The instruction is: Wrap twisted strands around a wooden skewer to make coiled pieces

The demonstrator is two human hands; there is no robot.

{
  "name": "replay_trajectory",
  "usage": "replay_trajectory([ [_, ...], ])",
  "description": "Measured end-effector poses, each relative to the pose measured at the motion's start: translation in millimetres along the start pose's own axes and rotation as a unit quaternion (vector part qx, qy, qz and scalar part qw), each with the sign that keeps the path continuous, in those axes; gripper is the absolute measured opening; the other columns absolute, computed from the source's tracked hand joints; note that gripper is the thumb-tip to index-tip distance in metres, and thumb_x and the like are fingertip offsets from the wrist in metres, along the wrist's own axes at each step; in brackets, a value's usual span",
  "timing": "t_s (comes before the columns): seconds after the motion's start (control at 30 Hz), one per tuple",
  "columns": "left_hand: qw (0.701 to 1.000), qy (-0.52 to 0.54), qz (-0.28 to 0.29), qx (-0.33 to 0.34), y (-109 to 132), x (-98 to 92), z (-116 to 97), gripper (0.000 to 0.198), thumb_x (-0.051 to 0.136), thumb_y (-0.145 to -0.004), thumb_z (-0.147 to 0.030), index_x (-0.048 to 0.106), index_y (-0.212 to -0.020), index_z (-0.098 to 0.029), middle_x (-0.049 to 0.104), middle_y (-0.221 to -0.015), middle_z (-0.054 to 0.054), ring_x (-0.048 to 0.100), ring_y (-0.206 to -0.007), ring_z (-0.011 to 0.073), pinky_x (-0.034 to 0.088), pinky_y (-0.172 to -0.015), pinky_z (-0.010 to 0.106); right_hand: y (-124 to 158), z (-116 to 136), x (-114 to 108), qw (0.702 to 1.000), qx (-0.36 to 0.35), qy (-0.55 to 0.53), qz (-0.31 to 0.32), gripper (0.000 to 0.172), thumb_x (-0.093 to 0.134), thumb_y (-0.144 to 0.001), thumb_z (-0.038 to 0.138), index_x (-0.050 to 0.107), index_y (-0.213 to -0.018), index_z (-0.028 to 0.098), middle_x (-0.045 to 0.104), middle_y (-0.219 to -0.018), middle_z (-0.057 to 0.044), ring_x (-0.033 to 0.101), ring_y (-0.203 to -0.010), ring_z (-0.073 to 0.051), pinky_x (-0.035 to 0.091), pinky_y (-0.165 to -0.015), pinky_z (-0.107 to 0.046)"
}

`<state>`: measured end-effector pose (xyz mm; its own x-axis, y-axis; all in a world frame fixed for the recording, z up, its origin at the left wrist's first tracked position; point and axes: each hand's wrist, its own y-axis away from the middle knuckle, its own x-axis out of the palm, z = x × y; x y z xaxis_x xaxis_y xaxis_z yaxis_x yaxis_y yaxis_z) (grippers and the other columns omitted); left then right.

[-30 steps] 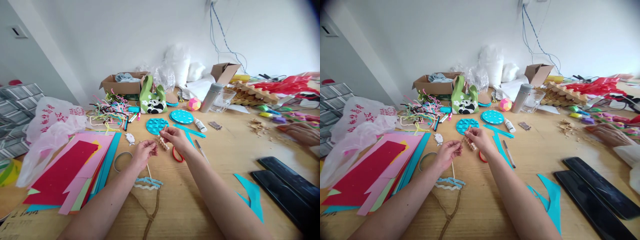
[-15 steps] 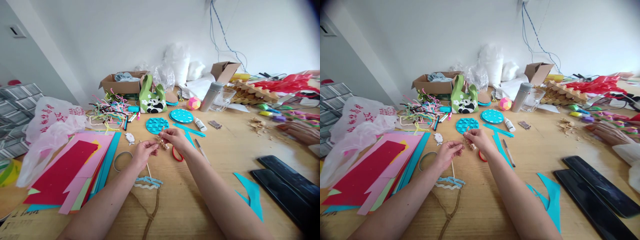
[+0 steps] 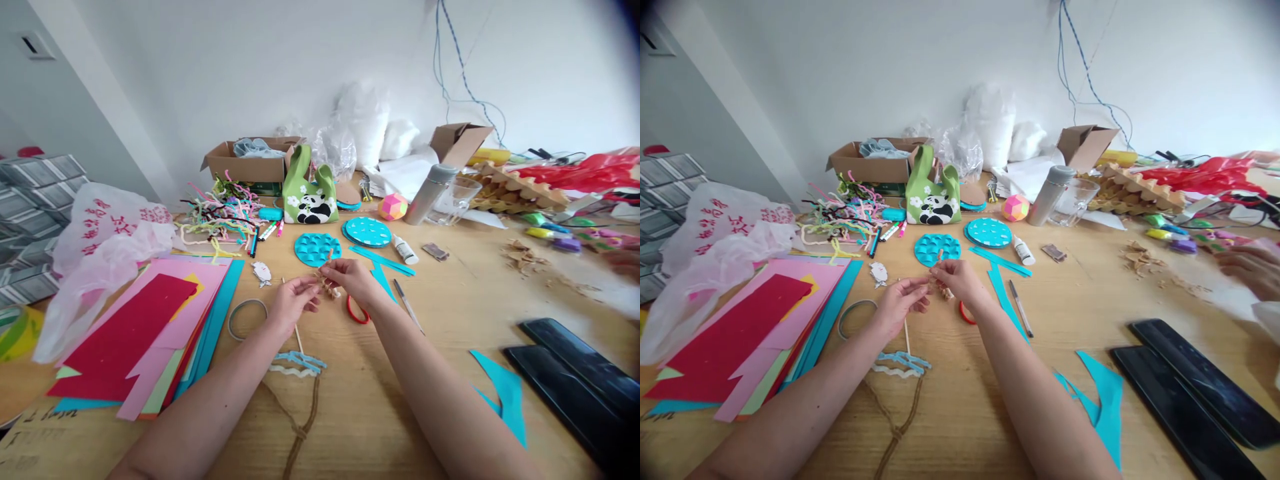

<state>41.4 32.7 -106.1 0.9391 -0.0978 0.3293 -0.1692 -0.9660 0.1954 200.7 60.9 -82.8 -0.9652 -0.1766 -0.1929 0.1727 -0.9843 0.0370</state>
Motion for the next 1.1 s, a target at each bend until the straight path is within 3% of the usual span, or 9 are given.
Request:
replay_trajectory([
  [0.13, 1.0, 0.001, -0.02, 0.01, 0, -2.0, 0, 0.037, 0.077, -0.064, -0.03, 0.065, -0.095, -0.012, 0.07, -0.08, 0.007, 0.06, -0.057, 0.0105, 0.049, -0.05, 0.022, -7, -13, -14, 0.996, 0.007, 0.083, -0.032, 0.023, 0.06, -0.077, 0.037, 0.064, -0.077, 0.015, 0.061, -0.061, 0.0, 0.055, -0.057, -0.013, 0.042, -0.056, -0.025],
  [0.23, 0.999, 0.004, -0.031, 0.016, -1, -3.9, -1, 0.033, 0.075, -0.065, -0.029, 0.065, -0.091, -0.012, 0.069, -0.076, 0.006, 0.058, -0.053, 0.0094, 0.049, -0.05, 0.022, -12, -26, -21, 0.978, 0.028, 0.184, -0.092, 0.021, 0.061, -0.077, 0.029, 0.063, -0.091, 0.014, 0.064, -0.065, -0.001, 0.059, -0.059, -0.014, 0.041, -0.055, -0.024],
  [0.33, 0.999, 0.007, -0.035, 0.02, -1, -5.3, -1, 0.032, 0.075, -0.064, -0.029, 0.065, -0.089, -0.012, 0.069, -0.075, 0.005, 0.058, -0.053, 0.0096, 0.049, -0.05, 0.023, -15, -36, -23, 0.964, 0.04, 0.234, -0.123, 0.017, 0.06, -0.077, 0.024, 0.063, -0.09, 0.015, 0.068, -0.072, -0.004, 0.063, -0.064, -0.015, 0.042, -0.056, -0.023],
  [0.57, 0.998, -0.001, -0.044, 0.034, -6, -8.5, -2, 0.03, 0.071, -0.067, -0.027, 0.064, -0.091, -0.011, 0.068, -0.075, 0.006, 0.058, -0.053, 0.01, 0.048, -0.05, 0.024, -15, -39, -22, 0.945, 0.051, 0.306, -0.105, 0.008, 0.059, -0.074, 0.021, 0.067, -0.077, 0.018, 0.07, -0.071, -0.004, 0.061, -0.063, -0.016, 0.038, -0.055, -0.023],
  [1.1, 0.998, -0.009, -0.041, 0.044, -8, -10.6, -1, 0.029, 0.07, -0.066, -0.026, 0.064, -0.091, -0.012, 0.068, -0.071, 0.005, 0.057, -0.051, 0.0097, 0.048, -0.049, 0.023, -9, -32, -15, 0.926, 0.049, 0.364, -0.092, 0.015, 0.056, -0.078, 0.024, 0.068, -0.074, 0.018, 0.069, -0.067, -0.005, 0.061, -0.062, -0.016, 0.036, -0.055, -0.024],
])
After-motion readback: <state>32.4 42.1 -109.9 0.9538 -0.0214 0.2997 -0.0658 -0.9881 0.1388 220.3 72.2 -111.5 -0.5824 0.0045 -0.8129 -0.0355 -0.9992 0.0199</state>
